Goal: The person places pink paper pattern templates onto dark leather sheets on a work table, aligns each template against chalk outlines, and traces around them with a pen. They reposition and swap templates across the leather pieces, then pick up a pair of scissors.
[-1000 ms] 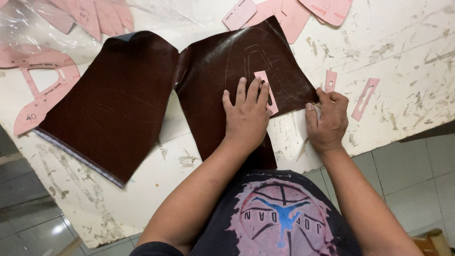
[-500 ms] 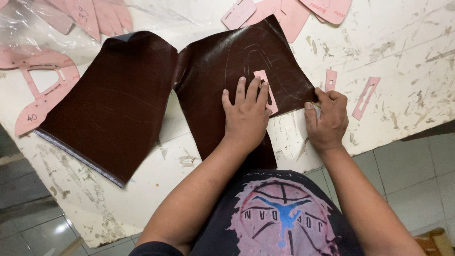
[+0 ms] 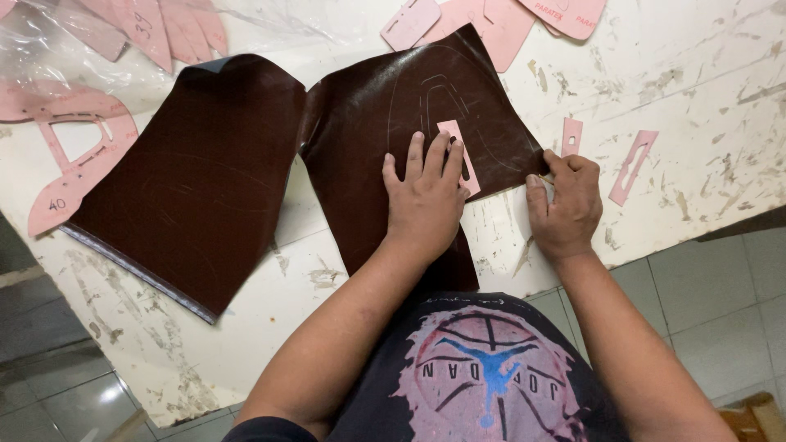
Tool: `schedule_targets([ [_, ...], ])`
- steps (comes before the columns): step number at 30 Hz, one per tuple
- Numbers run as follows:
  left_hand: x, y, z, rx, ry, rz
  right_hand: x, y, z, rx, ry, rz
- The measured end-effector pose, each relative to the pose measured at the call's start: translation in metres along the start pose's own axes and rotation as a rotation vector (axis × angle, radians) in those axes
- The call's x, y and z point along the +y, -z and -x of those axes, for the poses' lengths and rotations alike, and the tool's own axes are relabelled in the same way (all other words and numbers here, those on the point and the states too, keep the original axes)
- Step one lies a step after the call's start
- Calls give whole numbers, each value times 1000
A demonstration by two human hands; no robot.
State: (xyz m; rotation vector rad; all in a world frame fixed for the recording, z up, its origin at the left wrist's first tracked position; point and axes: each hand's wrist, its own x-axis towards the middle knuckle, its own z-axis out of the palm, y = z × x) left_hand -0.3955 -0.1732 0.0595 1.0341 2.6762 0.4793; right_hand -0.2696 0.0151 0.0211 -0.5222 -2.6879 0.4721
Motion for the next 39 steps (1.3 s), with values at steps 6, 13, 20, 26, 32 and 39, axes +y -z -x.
schedule_targets([
  [6,0,0,0,22,-4,-8,0,-1,0,22,18,-15],
  [13,0,-1,-1,52,-10,-7,2,-1,-3,-1,4,9],
  [20,-1,-3,-3,47,-19,-2,2,-1,-2,-5,-12,-11],
  [26,2,-1,-2,44,-18,-11,4,0,-3,-11,-16,11],
  [32,3,0,-2,48,-15,-3,3,3,-2,-11,-10,3],
  [39,4,2,-3,48,-8,15,0,29,-24,0,-59,-176],
])
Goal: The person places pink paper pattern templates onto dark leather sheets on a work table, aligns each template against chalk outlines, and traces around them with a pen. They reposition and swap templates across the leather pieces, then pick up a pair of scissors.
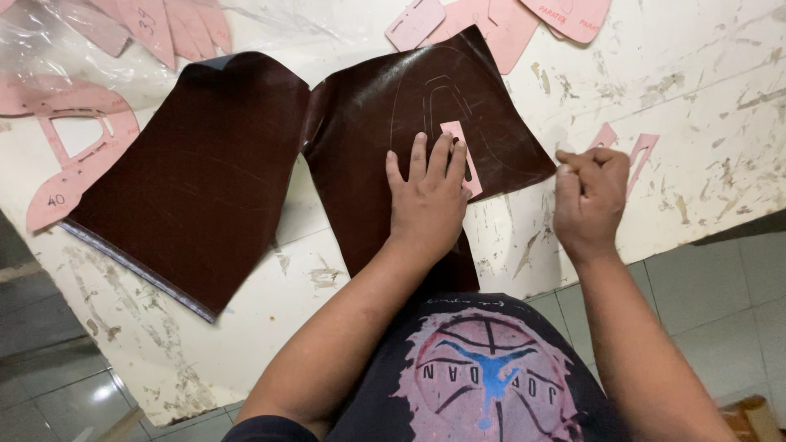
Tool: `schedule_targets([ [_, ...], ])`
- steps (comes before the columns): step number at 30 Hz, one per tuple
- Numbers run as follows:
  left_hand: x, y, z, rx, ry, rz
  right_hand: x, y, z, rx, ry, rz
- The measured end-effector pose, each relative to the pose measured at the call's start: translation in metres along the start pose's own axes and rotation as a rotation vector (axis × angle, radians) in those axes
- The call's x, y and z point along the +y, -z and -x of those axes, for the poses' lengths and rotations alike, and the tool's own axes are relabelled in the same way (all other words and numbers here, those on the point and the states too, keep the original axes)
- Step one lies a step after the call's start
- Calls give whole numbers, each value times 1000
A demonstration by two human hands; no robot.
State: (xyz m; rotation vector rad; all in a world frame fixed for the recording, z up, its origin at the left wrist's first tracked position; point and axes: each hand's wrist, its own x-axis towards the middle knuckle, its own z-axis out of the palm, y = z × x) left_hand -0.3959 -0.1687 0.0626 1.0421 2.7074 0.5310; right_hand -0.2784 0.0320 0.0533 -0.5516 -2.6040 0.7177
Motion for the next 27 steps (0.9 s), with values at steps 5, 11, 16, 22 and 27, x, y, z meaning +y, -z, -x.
schedule_targets([
  [5,-1,0,0,-18,-6,12,-21,9,-27,23,34,-271],
  [11,0,4,-3,-39,19,27,-51,-24,-63,-283,-208,-675],
  [16,-1,5,-5,-46,43,34,-63,-43,-80,-347,-104,-531],
  [22,-4,-1,-8,-14,48,22,-69,-56,-87,-371,-77,-536],
  [27,-6,-4,-9,-26,37,13,-69,-60,-87,-370,-50,-510],
])
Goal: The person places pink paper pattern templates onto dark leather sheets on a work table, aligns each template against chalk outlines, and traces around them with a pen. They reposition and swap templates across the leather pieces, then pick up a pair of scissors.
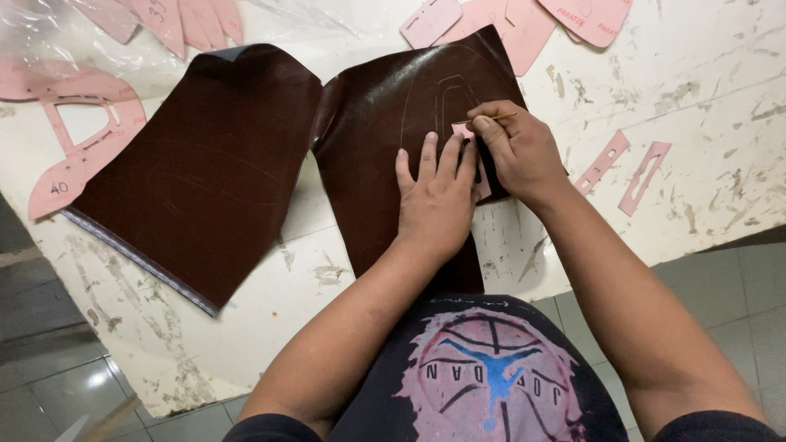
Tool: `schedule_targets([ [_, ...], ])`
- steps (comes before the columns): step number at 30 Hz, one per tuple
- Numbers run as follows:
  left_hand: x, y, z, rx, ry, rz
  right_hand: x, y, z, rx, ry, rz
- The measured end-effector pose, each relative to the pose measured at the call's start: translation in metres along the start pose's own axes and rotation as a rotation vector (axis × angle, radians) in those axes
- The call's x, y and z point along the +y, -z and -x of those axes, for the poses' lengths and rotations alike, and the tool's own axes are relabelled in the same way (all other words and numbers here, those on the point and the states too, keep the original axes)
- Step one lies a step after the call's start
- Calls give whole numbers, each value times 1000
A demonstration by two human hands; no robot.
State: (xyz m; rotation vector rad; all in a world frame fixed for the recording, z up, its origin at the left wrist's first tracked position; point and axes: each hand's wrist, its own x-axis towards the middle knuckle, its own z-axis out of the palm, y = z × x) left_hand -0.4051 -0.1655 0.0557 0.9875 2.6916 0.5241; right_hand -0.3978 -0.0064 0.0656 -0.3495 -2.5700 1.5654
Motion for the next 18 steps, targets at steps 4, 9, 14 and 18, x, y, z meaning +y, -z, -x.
schedule_targets([
  [4,-1,2,0,-35,4,-10,-2,-1,-2,-5,-7,55],
  [9,-1,3,1,-23,1,-5,-7,-2,-3,-21,12,111],
  [14,-2,5,3,-24,2,-1,-9,2,-1,-16,79,341],
  [18,-3,7,2,-9,7,11,-7,9,0,8,102,377],
])
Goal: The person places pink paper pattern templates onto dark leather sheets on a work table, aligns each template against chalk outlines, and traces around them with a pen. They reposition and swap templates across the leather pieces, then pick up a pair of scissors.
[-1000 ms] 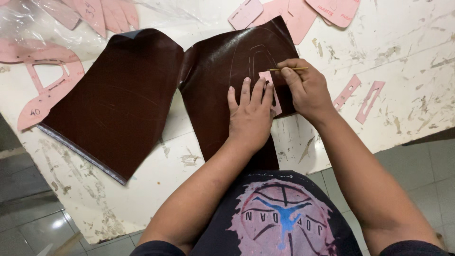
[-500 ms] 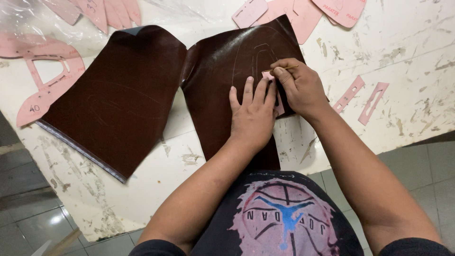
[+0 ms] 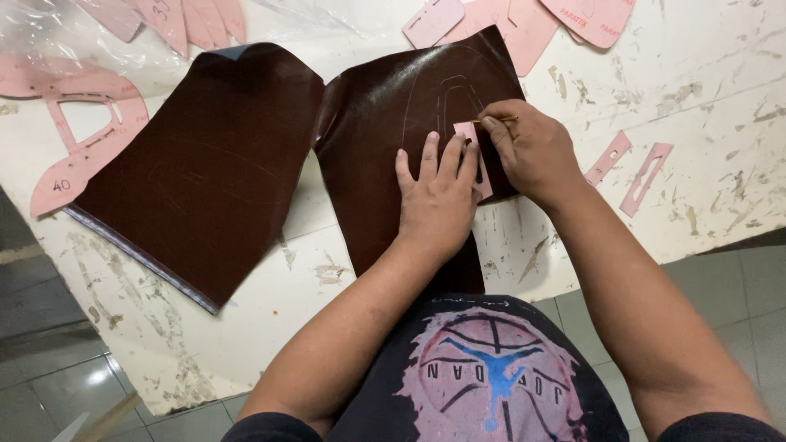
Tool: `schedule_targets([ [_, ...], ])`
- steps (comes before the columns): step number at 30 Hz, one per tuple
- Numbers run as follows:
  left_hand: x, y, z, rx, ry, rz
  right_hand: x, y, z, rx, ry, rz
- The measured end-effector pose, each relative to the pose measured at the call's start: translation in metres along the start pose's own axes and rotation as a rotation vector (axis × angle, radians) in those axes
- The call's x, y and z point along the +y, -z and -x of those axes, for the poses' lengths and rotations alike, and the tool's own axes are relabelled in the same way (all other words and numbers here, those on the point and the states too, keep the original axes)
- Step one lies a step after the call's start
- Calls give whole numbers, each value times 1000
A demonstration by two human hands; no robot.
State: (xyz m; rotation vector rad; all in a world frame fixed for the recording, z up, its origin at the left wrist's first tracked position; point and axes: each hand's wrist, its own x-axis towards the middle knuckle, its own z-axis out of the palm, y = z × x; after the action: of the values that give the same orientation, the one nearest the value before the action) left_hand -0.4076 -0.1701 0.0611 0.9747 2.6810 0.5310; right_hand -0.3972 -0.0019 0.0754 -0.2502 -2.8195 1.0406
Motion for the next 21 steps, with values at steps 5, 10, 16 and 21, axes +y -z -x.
schedule_targets([
  [5,0,-3,1,21,-1,-6,2,0,3,16,3,-24],
  [10,-3,-5,2,74,-32,-24,-7,5,20,14,169,28],
  [16,-7,1,6,68,-44,-9,-21,17,65,-65,106,84],
  [21,-8,2,9,25,-27,6,-17,15,89,-76,-25,15],
])
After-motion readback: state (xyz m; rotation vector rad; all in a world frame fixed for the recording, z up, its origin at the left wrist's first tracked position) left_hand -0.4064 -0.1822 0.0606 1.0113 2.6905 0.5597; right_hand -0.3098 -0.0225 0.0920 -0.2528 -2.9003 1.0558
